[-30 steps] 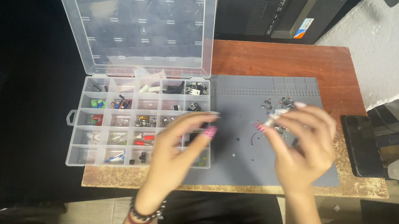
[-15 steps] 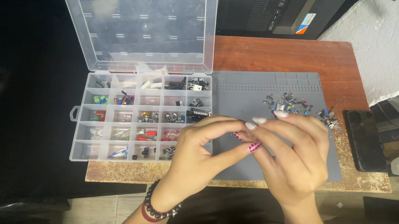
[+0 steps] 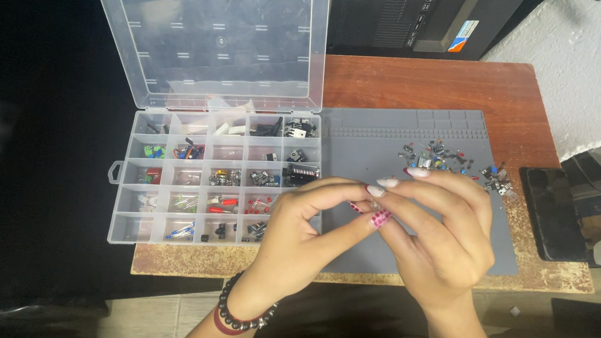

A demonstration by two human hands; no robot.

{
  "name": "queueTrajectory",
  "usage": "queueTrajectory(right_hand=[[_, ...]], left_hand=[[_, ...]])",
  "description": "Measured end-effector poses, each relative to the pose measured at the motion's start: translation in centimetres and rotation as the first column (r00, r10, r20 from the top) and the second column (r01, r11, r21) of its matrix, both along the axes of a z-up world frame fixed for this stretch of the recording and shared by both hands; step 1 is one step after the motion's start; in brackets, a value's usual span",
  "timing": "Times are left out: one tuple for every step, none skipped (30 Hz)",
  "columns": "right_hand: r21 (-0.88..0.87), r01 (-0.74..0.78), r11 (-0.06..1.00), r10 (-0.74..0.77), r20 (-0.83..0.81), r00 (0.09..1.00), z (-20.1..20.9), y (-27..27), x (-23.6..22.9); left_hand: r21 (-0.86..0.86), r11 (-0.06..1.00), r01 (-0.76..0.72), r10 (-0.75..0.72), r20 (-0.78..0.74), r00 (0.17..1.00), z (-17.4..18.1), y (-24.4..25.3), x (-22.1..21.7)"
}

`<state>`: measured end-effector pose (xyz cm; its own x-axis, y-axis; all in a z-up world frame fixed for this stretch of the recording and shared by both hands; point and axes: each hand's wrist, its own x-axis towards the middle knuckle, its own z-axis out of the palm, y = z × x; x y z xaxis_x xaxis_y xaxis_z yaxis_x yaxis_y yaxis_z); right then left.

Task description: The person assembles small electronic components by hand on a gray mat, picking parts from a compartmentalized storage box and a loose pile. They repeatedly connect and disconnect tiny pieces, occasionally using a red-handled tool, while organizing components into the box.

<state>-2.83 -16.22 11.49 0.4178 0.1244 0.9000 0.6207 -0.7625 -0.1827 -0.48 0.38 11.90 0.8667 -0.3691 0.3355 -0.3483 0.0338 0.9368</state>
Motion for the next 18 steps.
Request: queueTrajectory(right_hand=[[0.001, 0.0, 1.0, 0.0, -0.001, 1.0, 0.0, 0.0, 0.0], [0.008, -0.004, 1.0, 0.004, 0.012, 1.0, 0.0, 0.1, 0.1], [0.014, -0.008, 1.0, 0.008, 0.025, 1.0, -0.1, 0.1, 0.1], [0.014, -0.008, 1.0, 0.008, 0.024, 1.0, 0.0, 0.2, 0.1], [0.022, -0.02, 1.0, 0.02, 0.006, 1.0, 0.1, 0.2, 0.0], [0.03, -0.032, 0.999, 0.032, -0.011, 0.999, 0.2, 0.2, -0.1], [0.03, -0.031, 0.999, 0.032, -0.011, 0.999, 0.2, 0.3, -0.1], [0.052, -0.035, 0.998, 0.036, -0.026, 0.999, 0.2, 0.3, -0.1], [0.071, -0.036, 0.997, 0.039, -0.038, 0.999, 0.2, 0.3, -0.1], [0.069, -0.034, 0.997, 0.037, -0.034, 0.999, 0.0, 0.2, -0.2], [0.054, -0.03, 0.998, 0.034, -0.066, 0.997, -0.2, 0.2, -0.2], [0.039, -0.026, 0.999, 0.03, -0.099, 0.995, -0.4, 0.1, -0.3], [0.036, -0.023, 0.999, 0.026, -0.094, 0.995, -0.6, 0.1, -0.2], [0.046, -0.021, 0.999, 0.026, -0.102, 0.994, -0.9, 0.1, -0.2], [0.061, -0.025, 0.998, 0.032, -0.117, 0.993, -1.3, 0.3, -0.3], [0.062, -0.026, 0.998, 0.034, -0.121, 0.992, -1.4, 0.3, 0.1], [0.16, -0.044, 0.986, 0.062, -0.109, 0.992, -1.6, 0.6, 0.5], [0.256, -0.061, 0.965, 0.088, -0.095, 0.992, -1.8, 0.8, 0.9]], left_hand=[[0.001, 1.0, 0.0, 0.0, -0.001, 1.0, 0.0, 0.0, 0.0], [-0.007, 1.0, 0.0, 0.0, 0.024, 1.0, 0.0, -0.1, 0.0], [-0.014, 1.0, 0.001, -0.001, 0.048, 0.999, 0.0, -0.1, -0.1], [-0.014, 1.0, 0.001, 0.0, 0.048, 0.999, -0.1, -0.2, -0.1], [-0.011, 1.0, -0.015, 0.015, 0.057, 0.998, -0.2, -0.3, -0.1], [-0.008, 1.0, -0.03, 0.031, 0.066, 0.997, -0.3, -0.3, -0.1], [-0.008, 1.0, -0.029, 0.03, 0.066, 0.997, -0.5, -0.3, -0.1], [-0.009, 1.0, -0.021, 0.022, 0.07, 0.997, -0.6, -0.3, 0.0], [-0.012, 1.0, -0.012, 0.013, 0.077, 0.997, -0.7, -0.3, 0.1], [-0.014, 1.0, -0.009, 0.01, 0.081, 0.997, -1.2, -0.3, 0.1], [-0.021, 1.0, -0.01, 0.011, 0.054, 0.998, -1.7, -0.2, 0.2], [-0.028, 1.0, -0.01, 0.011, 0.028, 1.0, -2.1, -0.3, 0.3], [-0.031, 0.999, -0.006, 0.007, 0.032, 0.999, -2.3, -0.3, 0.5], [-0.009, 1.0, 0.002, -0.002, -0.002, 1.0, -2.4, -0.4, 0.8], [0.017, 1.0, 0.006, -0.005, -0.044, 0.999, -2.6, -0.2, 0.7], [0.018, 1.0, 0.004, -0.003, -0.047, 0.999, -2.8, -0.4, 1.0], [-0.065, 0.998, 0.013, -0.019, -0.092, 0.996, -2.9, -0.6, 1.2], [-0.149, 0.989, 0.018, -0.038, -0.134, 0.99, -3.0, -0.7, 1.4]])
